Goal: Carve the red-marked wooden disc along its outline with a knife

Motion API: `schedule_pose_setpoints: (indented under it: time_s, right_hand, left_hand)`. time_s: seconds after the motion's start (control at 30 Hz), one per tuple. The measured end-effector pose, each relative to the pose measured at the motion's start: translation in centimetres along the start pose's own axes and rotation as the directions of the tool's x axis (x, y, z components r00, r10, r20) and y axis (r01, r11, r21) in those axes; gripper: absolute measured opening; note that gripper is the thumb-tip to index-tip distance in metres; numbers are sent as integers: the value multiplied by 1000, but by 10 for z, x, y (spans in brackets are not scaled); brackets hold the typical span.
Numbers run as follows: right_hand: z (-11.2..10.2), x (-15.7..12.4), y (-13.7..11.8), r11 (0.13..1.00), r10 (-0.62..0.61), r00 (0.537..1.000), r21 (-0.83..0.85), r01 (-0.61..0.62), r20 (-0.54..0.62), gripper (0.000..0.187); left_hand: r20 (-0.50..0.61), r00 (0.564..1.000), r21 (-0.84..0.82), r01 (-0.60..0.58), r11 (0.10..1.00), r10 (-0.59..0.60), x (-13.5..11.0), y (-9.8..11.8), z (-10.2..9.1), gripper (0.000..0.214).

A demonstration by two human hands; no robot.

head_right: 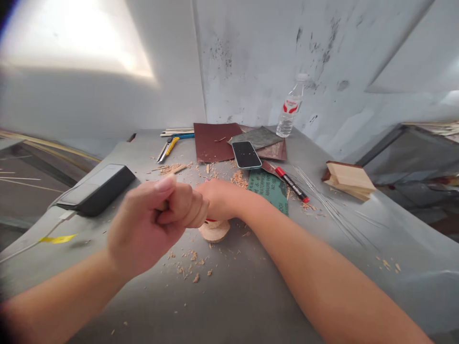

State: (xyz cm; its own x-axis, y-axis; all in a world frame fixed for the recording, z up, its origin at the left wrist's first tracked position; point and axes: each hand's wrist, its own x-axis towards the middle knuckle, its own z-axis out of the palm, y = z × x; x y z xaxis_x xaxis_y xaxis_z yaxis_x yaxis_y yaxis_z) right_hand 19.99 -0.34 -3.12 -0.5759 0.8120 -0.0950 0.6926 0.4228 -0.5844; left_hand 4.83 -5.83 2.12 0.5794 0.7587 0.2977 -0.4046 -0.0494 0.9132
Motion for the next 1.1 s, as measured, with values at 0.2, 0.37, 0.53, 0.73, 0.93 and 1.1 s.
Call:
schedule_pose_setpoints:
  time_s: [0.2,0.37,0.53,0.73,0.93,1.1]
  right_hand:
    - [-7,-4,-1,999,-28,999,-31,29,33,17]
    - [-9,-5,-5,998,-28,998,-50,30,49,20]
    - [-11,-4,-9,996,2,993,-94,9,122,18]
    - [-12,-3,-13,995,70,984,-86,-56,164,17]
    - [-6,-1,-11,988,96,989,-131,-81,113,13]
    - [-5,-1,-11,983,110,989,-156,-94,101,14]
  left_hand:
    - [-208,977,64,-42,997,54,-5,-15,4,65]
    - [-312,946,49,-73,996,85,-6,-16,8,61]
    - [-315,931,165,-136,977,183,-11,-21,19,56]
    - [-328,932,178,-96,979,151,-9,-24,20,55]
    - [-304,929,147,-172,974,210,-9,-29,17,56]
    - [-373,878,134,-269,954,300,-6,-35,15,50]
